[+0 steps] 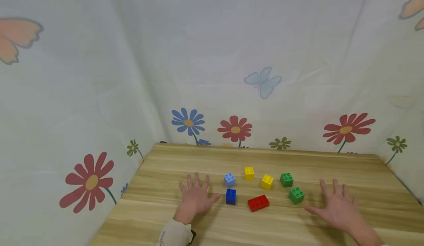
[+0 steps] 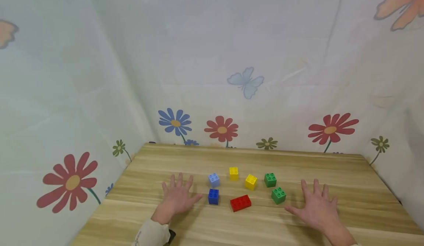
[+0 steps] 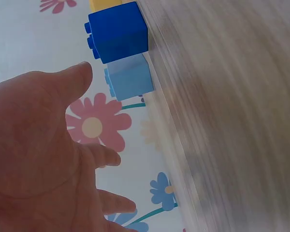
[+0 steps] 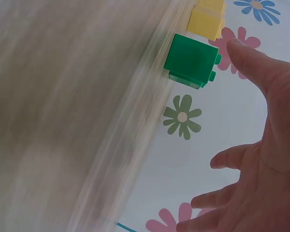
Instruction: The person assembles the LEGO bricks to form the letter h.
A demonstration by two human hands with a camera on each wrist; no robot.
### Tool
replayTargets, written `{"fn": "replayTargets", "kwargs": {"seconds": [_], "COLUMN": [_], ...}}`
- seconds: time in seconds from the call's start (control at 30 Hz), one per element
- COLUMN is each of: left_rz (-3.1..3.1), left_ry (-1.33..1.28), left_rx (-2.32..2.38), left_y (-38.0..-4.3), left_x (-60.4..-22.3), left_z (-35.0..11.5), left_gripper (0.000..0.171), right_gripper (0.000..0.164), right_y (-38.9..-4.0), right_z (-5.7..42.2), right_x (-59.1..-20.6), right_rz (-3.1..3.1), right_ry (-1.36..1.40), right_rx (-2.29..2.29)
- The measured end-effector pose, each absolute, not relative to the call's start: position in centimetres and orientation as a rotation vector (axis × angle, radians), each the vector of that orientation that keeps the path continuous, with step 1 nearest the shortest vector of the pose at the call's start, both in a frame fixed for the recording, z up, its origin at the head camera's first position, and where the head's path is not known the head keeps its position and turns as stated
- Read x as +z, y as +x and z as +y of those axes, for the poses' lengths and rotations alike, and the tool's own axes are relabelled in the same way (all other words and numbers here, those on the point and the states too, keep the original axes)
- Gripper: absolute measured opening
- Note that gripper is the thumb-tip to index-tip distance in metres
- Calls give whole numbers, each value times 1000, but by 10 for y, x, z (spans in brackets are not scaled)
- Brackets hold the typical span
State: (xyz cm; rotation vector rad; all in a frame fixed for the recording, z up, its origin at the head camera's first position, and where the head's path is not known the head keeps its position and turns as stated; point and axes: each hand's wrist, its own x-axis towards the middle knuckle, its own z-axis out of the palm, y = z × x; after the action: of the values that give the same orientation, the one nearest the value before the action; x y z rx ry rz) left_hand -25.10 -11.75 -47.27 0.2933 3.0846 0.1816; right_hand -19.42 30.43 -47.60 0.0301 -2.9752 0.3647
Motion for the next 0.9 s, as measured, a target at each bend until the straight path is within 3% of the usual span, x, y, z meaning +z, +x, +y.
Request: {"fn": "replayTargets", "kwargs": {"seconds": [0.2, 0.43, 0.6, 0.9], "left_rz": [3075, 3039, 3028, 2966], "left_ry": [398, 603, 715, 835], "left_rx": [253, 437, 431, 527], "left_y": [-254, -262, -263, -264], "left_x": [-478, -482, -480, -480], "left_z": [-119, -117, -113, -102], "left_gripper": [82, 80, 73, 57], "right_gripper": [105, 82, 69, 63], "right_y": [-196, -203, -208, -217], "right_z": [308, 310, 309, 303], "right_x": [-477, -479, -481, -479], "right_rz": [-2944, -2852, -2772, -2802], "right_ry": [123, 367, 511, 616], "right_rx": [380, 557, 653, 800]}}
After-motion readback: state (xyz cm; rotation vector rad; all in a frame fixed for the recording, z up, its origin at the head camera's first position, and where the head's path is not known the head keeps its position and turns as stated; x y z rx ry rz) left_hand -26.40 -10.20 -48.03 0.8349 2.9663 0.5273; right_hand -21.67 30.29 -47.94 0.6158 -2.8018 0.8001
